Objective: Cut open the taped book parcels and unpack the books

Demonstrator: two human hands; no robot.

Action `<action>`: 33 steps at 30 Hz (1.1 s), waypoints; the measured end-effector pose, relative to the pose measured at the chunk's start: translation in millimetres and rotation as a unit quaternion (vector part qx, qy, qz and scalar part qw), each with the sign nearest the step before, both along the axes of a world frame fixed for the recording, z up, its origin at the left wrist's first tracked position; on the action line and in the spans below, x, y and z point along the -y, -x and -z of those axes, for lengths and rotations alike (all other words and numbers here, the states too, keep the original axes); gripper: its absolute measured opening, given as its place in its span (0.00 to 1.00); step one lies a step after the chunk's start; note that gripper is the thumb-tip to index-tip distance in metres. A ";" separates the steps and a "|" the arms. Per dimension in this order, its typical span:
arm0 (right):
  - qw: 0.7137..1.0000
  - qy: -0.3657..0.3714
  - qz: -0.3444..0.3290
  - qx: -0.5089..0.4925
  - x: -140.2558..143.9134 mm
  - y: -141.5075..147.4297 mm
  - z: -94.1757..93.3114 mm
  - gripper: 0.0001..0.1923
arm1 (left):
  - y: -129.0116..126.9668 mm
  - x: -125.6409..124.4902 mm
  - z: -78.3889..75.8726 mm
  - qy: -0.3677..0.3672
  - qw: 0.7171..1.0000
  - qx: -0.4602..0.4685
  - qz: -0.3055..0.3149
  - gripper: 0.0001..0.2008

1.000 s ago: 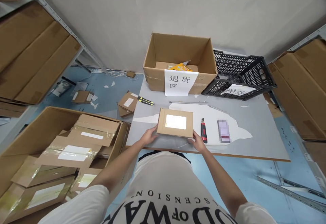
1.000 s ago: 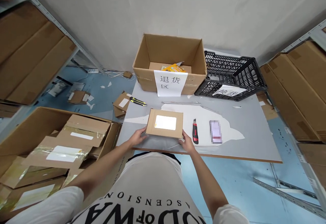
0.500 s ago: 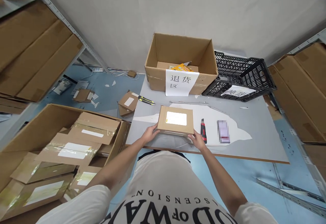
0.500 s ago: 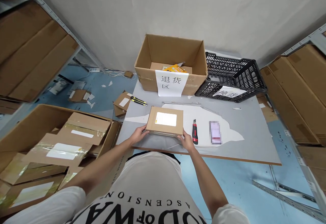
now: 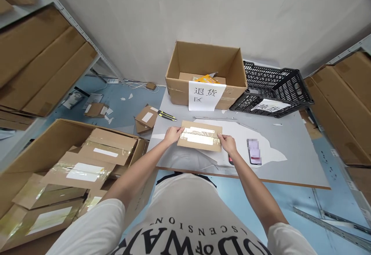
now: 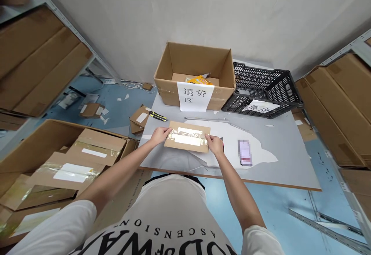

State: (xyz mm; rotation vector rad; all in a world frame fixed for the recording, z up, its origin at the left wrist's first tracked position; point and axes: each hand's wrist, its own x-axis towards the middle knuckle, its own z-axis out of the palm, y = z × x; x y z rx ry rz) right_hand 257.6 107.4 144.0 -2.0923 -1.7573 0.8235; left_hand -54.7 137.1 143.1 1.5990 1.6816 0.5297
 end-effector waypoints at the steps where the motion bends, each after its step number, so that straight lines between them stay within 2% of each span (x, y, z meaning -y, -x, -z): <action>1: 1.000 0.005 -0.001 0.003 -1.6 0.9 1.9 0.30 | -0.1 -1.7 2.8 0.006 1.000 0.007 -0.004 0.24; 6: 1.000 0.020 0.012 0.000 -2.9 1.9 13.2 0.31 | 1.8 6.3 16.4 0.026 0.997 0.073 -0.004 0.23; 9: 0.999 0.024 0.032 -0.027 -3.0 1.1 17.4 0.29 | 2.2 14.3 22.6 0.022 0.993 0.119 -0.007 0.28; 13: 0.997 0.024 0.054 -0.057 -6.4 0.1 21.9 0.27 | 1.1 17.4 30.3 0.007 0.987 0.158 -0.025 0.26; 18: 0.979 0.033 0.104 -0.172 -2.5 -22.1 36.6 0.30 | -1.0 18.4 37.4 -0.015 0.986 0.163 -0.019 0.25; 20: 0.981 0.010 0.145 -0.129 6.9 -41.3 46.5 0.28 | -1.8 20.4 38.6 -0.023 0.987 0.158 -0.017 0.25; 22: 0.986 0.003 0.166 -0.034 20.5 -61.3 58.1 0.26 | -2.4 23.6 38.5 -0.033 0.988 0.150 -0.017 0.25; 26: 0.981 0.087 0.148 0.089 48.6 -82.7 81.4 0.31 | -4.1 35.1 34.0 -0.072 0.994 0.079 -0.019 0.27; 29: 0.970 0.145 0.145 0.127 59.0 -77.8 93.5 0.37 | -8.9 48.6 26.7 -0.144 0.989 -0.004 0.026 0.27; 33: 0.966 0.163 0.158 0.127 58.5 -64.1 98.4 0.34 | -22.0 65.8 16.4 -0.224 0.954 -0.106 0.170 0.26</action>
